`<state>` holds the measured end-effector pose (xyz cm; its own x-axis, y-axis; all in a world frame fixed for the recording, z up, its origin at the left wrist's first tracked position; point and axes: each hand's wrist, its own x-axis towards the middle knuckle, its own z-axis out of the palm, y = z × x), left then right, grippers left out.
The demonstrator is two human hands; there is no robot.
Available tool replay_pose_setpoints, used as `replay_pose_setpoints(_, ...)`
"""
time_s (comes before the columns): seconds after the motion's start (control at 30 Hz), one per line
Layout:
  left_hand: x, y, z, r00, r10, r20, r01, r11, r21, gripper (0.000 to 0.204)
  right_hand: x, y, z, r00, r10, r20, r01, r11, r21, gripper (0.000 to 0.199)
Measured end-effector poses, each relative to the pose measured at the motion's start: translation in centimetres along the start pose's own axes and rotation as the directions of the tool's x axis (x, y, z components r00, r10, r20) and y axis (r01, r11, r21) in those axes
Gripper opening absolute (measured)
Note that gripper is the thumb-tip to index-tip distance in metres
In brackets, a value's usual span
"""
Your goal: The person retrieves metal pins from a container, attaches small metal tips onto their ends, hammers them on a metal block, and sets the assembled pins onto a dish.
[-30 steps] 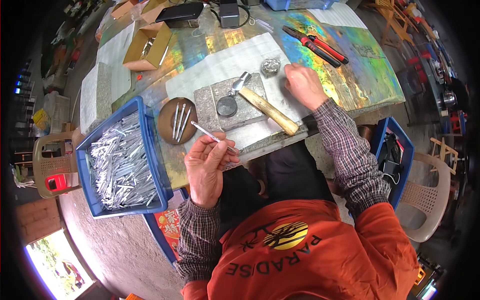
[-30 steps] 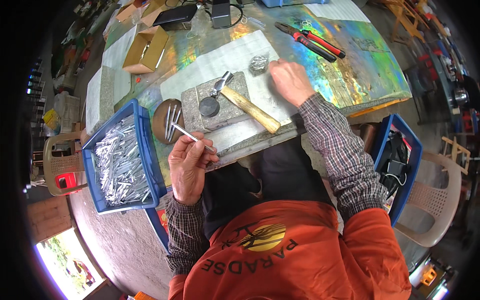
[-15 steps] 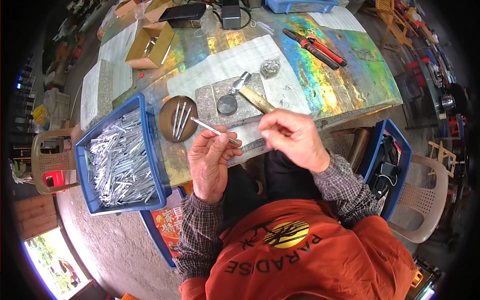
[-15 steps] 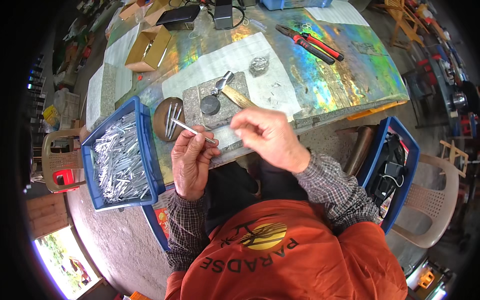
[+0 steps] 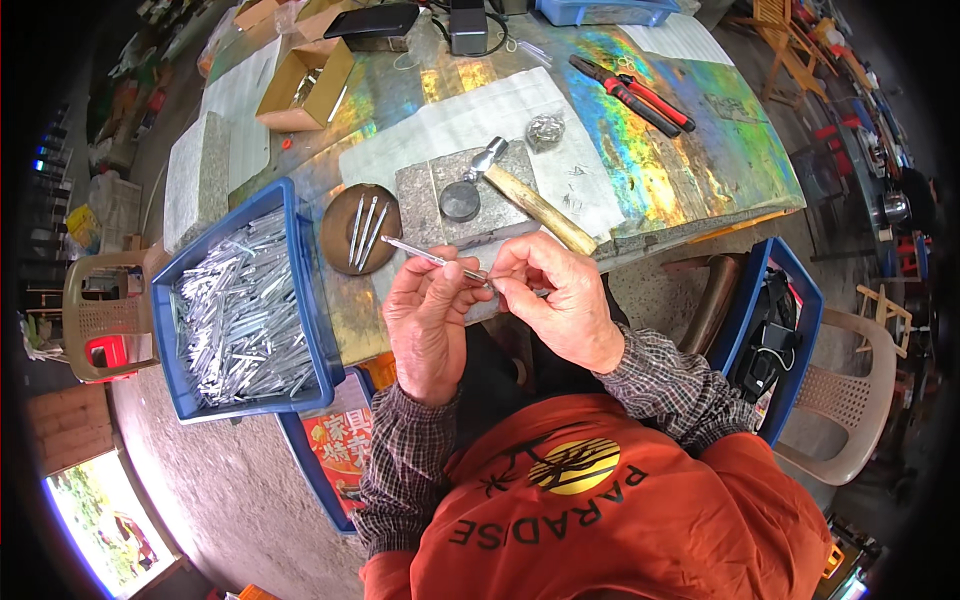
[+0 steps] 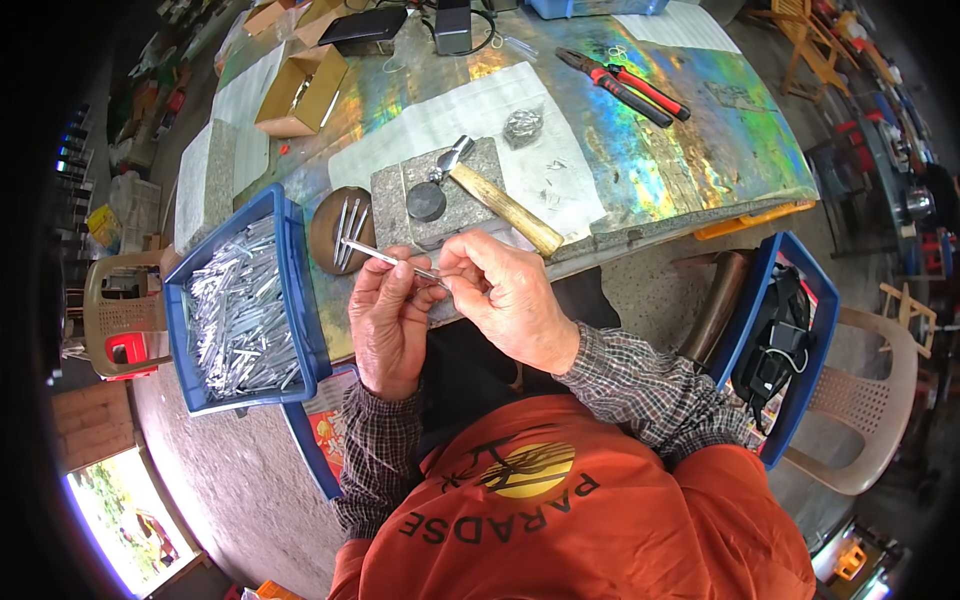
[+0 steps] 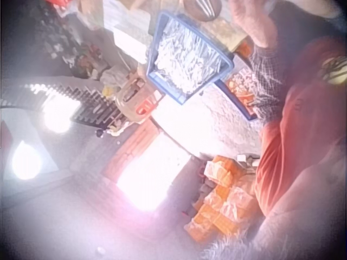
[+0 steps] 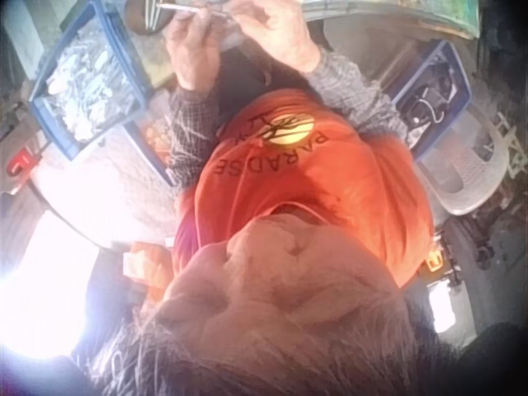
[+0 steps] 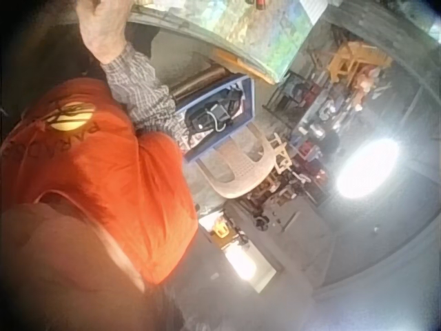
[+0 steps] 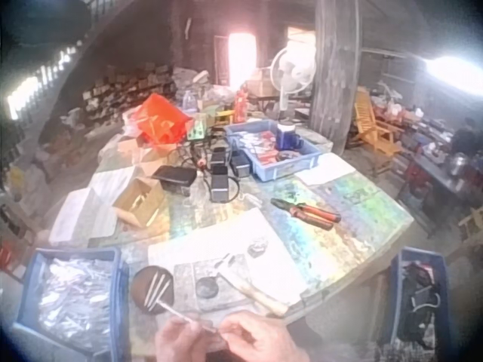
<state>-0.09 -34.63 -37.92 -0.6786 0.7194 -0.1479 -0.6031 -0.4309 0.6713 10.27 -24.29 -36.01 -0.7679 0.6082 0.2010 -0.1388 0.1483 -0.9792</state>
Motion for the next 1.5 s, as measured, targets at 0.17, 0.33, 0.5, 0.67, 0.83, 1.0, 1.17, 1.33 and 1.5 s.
replay_pose_setpoints(0.17,-0.1,-0.2,-0.3,1.000,0.019,-0.005,-0.019,1.000,0.012,0.014,-0.1,0.4,0.2,1.000,0.022,-0.012,-0.022,1.000,0.012,0.013)
replay_pose_setpoints(0.33,-0.1,-0.2,-0.5,1.000,0.017,-0.016,-0.017,1.000,-0.008,0.013,-0.1,0.2,0.4,1.000,0.026,-0.007,-0.026,1.000,-0.012,0.012)
replay_pose_setpoints(0.5,-0.1,-0.3,-0.7,1.000,-0.005,-0.012,0.005,1.000,-0.006,0.013,-0.3,0.5,0.4,1.000,0.018,-0.001,-0.018,1.000,-0.010,0.012)
replay_pose_setpoints(0.67,-0.1,-0.5,-0.6,0.999,0.007,-0.039,-0.008,1.000,-0.026,0.011,-0.3,0.7,0.3,1.000,0.017,0.004,-0.017,1.000,-0.022,0.012)
replay_pose_setpoints(0.83,-0.1,-0.6,-0.7,0.999,0.016,-0.032,-0.017,1.000,-0.025,0.012,-0.3,0.6,0.3,1.000,0.002,-0.006,-0.002,0.999,-0.039,0.012)
replay_pose_setpoints(1.0,-0.2,-0.5,-0.4,1.000,-0.003,-0.013,0.002,1.000,-0.025,0.013,-0.3,0.5,0.3,1.000,0.001,0.000,-0.001,0.999,-0.053,0.013)
replay_pose_setpoints(1.17,-0.1,-0.7,-0.5,0.995,0.097,-0.030,-0.094,0.991,0.094,0.016,-0.2,0.7,0.5,0.998,-0.065,-0.013,0.063,0.993,-0.100,0.013)
replay_pose_setpoints(1.33,0.0,-1.0,-0.5,0.978,0.208,0.010,-0.207,0.962,0.177,0.015,-0.2,0.9,0.8,0.994,-0.104,-0.038,0.097,0.984,-0.149,0.013)
replay_pose_setpoints(1.5,0.0,-1.6,-0.9,0.974,0.223,0.029,-0.225,0.965,0.134,0.015,-0.3,0.8,0.9,0.989,-0.144,-0.033,0.133,0.966,-0.222,0.012)
